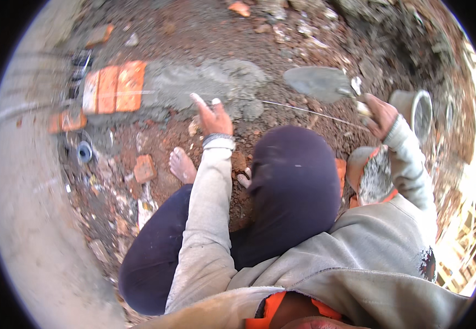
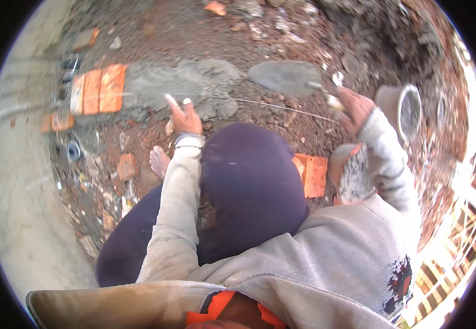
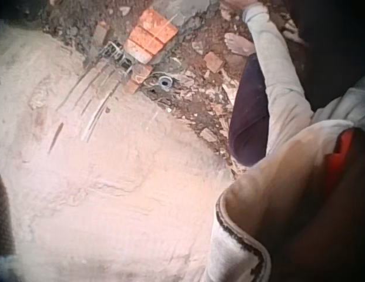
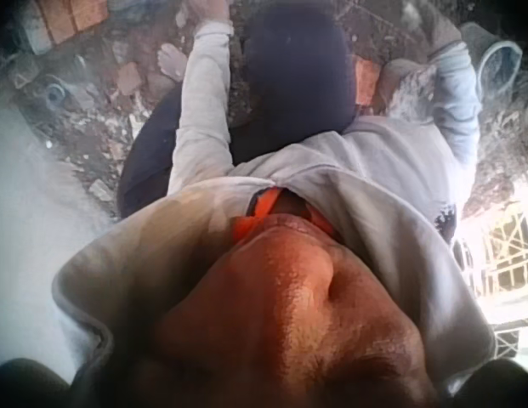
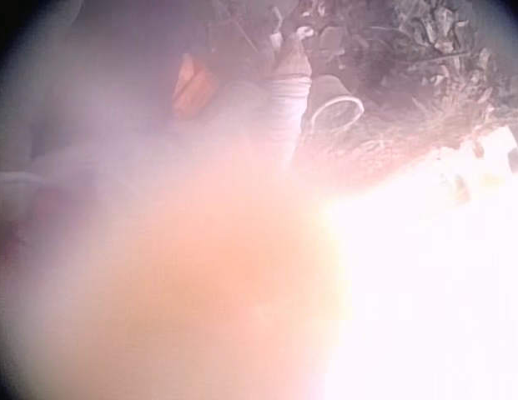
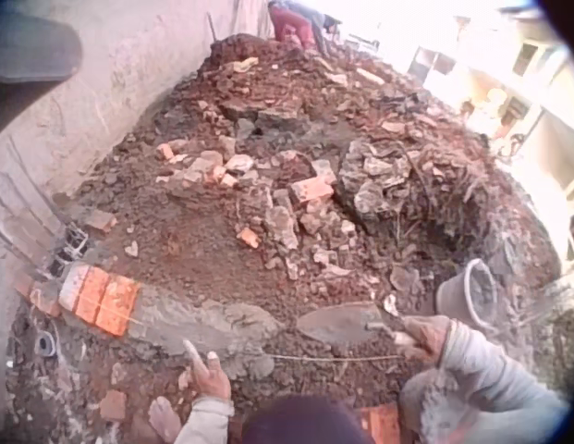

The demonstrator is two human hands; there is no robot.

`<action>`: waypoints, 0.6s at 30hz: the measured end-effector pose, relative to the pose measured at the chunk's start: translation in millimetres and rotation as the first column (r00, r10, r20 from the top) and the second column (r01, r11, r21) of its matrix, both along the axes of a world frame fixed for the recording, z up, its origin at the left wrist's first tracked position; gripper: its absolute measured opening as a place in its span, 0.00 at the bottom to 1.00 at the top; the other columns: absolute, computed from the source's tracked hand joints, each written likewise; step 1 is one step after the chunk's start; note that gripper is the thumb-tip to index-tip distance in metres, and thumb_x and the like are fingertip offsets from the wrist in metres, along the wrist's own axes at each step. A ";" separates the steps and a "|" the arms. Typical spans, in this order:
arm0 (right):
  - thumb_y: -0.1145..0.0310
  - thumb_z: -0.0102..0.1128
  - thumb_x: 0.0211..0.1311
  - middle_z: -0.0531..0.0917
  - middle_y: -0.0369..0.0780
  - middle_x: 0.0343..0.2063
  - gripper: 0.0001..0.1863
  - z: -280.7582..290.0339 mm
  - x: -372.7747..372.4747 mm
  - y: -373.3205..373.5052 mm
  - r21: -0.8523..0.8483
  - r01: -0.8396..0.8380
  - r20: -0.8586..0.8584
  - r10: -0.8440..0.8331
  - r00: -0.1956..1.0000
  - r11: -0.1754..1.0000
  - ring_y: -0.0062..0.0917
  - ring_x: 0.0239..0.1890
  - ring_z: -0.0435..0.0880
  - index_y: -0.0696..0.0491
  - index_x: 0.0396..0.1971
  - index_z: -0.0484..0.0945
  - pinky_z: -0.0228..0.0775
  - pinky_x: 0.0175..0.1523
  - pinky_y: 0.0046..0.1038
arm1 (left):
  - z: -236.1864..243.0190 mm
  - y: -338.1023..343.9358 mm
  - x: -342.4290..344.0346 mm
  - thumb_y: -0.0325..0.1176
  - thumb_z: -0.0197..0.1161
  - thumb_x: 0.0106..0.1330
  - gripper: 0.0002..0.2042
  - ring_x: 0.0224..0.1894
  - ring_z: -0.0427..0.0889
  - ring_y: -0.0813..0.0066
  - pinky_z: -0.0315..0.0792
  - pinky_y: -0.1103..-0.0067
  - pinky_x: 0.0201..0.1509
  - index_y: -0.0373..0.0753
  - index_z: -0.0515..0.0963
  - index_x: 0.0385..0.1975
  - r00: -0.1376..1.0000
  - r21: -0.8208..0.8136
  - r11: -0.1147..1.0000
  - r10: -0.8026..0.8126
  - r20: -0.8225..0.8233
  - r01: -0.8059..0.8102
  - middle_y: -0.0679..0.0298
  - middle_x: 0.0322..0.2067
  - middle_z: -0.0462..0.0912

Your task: The person scoops mortar from a bucket and spreads it on the ground to lay a row of bricks. They use a trowel to apply mortar between the bricks and tap them into alignment along a guide string.

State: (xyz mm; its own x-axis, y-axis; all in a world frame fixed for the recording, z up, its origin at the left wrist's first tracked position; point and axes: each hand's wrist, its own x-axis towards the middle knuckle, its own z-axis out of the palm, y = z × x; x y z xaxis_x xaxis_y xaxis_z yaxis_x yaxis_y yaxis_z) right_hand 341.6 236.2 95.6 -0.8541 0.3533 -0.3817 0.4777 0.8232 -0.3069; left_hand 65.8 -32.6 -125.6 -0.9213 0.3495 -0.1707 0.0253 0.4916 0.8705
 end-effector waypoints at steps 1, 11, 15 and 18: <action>0.63 0.61 0.51 0.81 0.52 0.33 0.27 16.4 48.9 -2.2 0.028 0.123 -0.017 -0.123 0.992 0.992 0.49 0.39 0.80 0.57 0.52 0.70 0.72 0.45 0.39 | 4.0 3.1 4.5 0.37 0.49 0.69 0.32 0.66 0.61 0.50 0.50 0.68 0.71 0.27 0.46 0.68 0.984 -0.113 0.991 -0.091 -0.155 0.074 0.41 0.65 0.58; 0.70 0.53 0.57 0.85 0.47 0.35 0.12 123.3 256.2 -49.7 0.620 0.611 0.592 -0.805 0.048 0.492 0.40 0.38 0.85 0.52 0.41 0.79 0.77 0.42 0.38 | -13.4 7.2 17.3 0.43 0.60 0.61 0.18 0.48 0.75 0.56 0.66 0.61 0.54 0.42 0.78 0.48 0.682 -0.541 0.832 -0.464 -0.566 0.118 0.55 0.42 0.77; 0.73 0.47 0.62 0.84 0.50 0.36 0.14 19.5 269.4 -89.7 0.560 0.262 0.663 -0.614 0.428 0.786 0.37 0.39 0.86 0.58 0.42 0.79 0.79 0.41 0.37 | -22.2 9.2 32.4 0.44 0.59 0.61 0.19 0.47 0.75 0.56 0.66 0.61 0.55 0.41 0.78 0.48 0.652 -0.456 0.864 -0.473 -0.593 0.212 0.55 0.42 0.77; 0.73 0.45 0.60 0.83 0.49 0.33 0.13 47.5 295.3 -95.6 0.528 0.345 0.603 -0.629 0.491 0.776 0.37 0.35 0.86 0.56 0.39 0.79 0.77 0.36 0.39 | -15.2 4.1 11.4 0.44 0.59 0.62 0.19 0.47 0.75 0.56 0.66 0.61 0.55 0.41 0.78 0.48 0.634 -0.369 0.896 -0.437 -0.638 0.246 0.55 0.41 0.77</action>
State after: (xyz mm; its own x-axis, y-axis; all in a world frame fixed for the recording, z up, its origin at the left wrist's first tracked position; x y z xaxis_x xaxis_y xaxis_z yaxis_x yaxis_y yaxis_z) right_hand 636.9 140.5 143.2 0.0081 0.8308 -0.5564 0.7641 0.3538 0.5394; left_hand 77.1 -28.5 -140.8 -0.6235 0.7024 0.3434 0.7748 0.4965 0.3914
